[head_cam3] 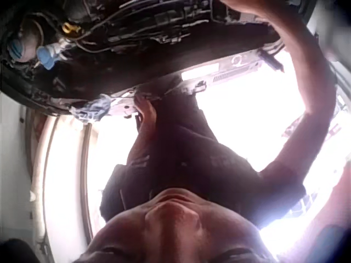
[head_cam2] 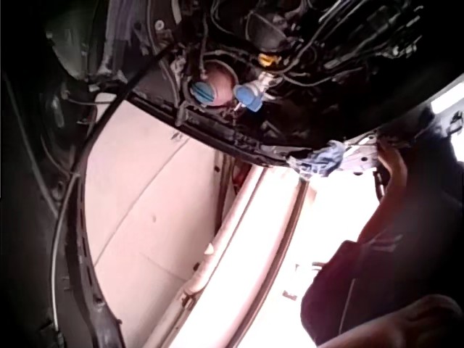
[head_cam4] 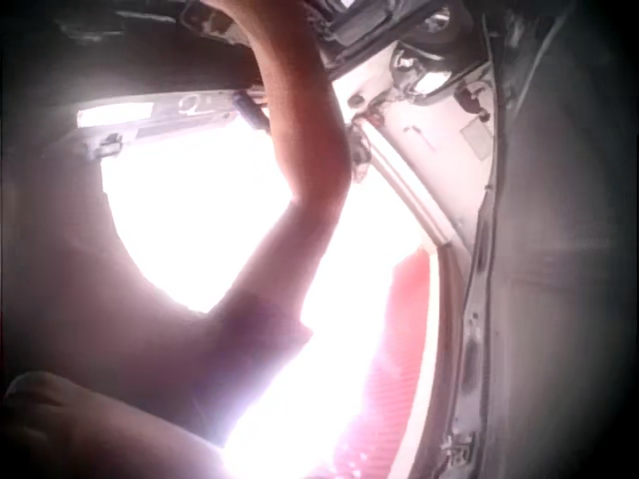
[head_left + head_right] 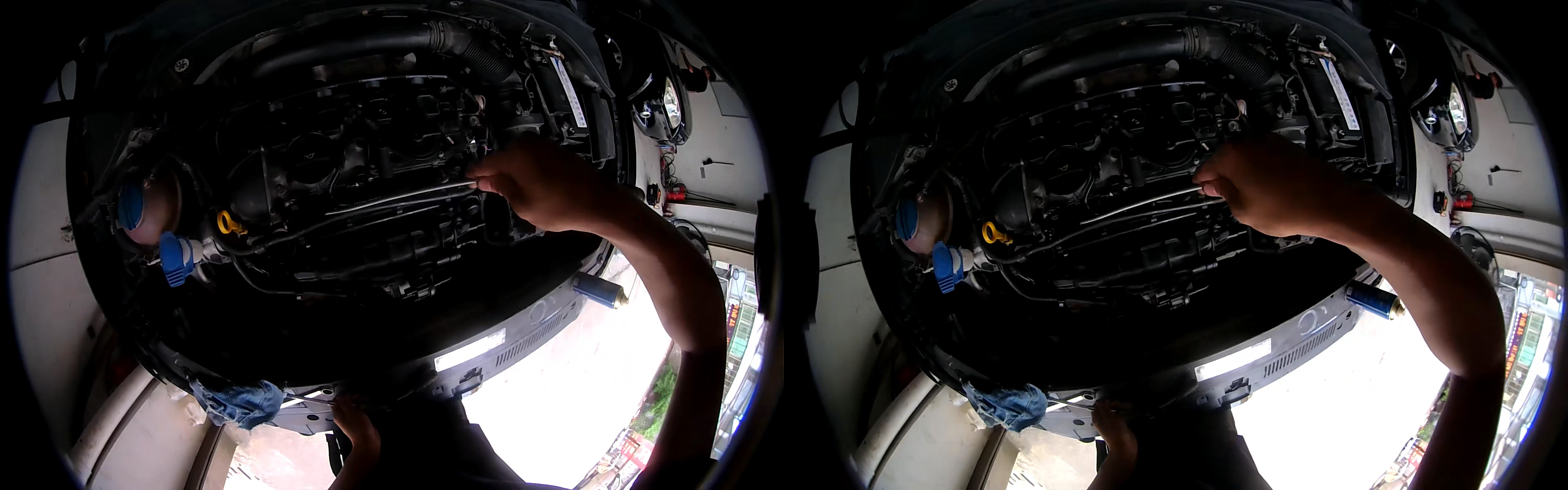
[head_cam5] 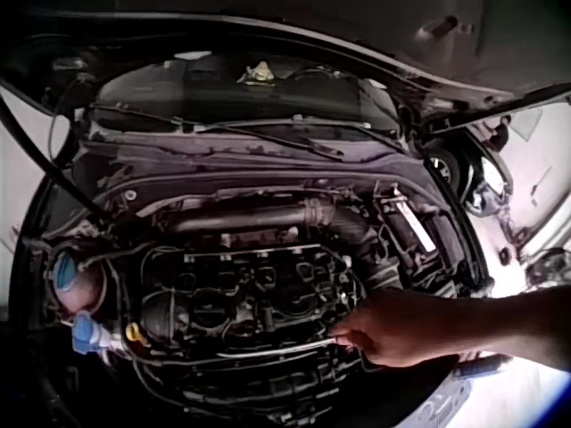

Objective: The person works on a car engine by hand and using a tool. The person reaches into the engine bay, handles various components, retrieves a tool from a drawer, and then uses the tool to tighten or adjust parts on the top of the engine block.

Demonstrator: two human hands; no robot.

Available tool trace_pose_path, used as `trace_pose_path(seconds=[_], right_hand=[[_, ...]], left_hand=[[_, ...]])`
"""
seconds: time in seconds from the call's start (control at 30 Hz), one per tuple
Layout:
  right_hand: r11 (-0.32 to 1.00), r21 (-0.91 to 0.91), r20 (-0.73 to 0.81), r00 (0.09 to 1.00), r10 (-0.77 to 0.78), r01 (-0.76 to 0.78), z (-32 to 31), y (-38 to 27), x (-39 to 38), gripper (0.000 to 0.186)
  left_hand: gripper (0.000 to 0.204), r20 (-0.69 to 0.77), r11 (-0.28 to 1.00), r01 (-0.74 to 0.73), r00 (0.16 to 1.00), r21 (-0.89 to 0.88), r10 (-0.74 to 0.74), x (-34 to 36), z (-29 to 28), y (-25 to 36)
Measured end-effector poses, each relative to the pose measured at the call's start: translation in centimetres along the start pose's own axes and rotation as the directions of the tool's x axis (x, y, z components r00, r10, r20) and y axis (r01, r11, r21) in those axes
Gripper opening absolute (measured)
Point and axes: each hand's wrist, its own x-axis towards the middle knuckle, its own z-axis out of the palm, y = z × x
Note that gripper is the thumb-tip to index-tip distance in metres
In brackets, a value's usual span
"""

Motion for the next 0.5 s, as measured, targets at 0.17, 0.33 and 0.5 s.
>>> trace_pose_path(seconds=[0.17,0.33,0.5], right_hand=[[1.000,0.027,0.059,0.998,-0.015,0.013,1.5,2.6,4.5,0.019],[0.994,-0.061,0.065,0.994,-0.084,0.088,1.6,3.9,6.5,0.026],[0.986,-0.145,0.066,0.995,-0.070,0.079,2.3,3.6,8.8,0.026]], left_hand=[[0.017,0.002,0.868,-0.133,0.989,0.478,0.150,2.0,-2.1,-0.5],[0.015,-0.039,0.810,-0.057,0.994,0.584,0.099,0.3,0.6,2.6],[0.018,0.017,0.768,-0.121,0.990,0.629,0.142,1.2,-1.9,-0.2]])
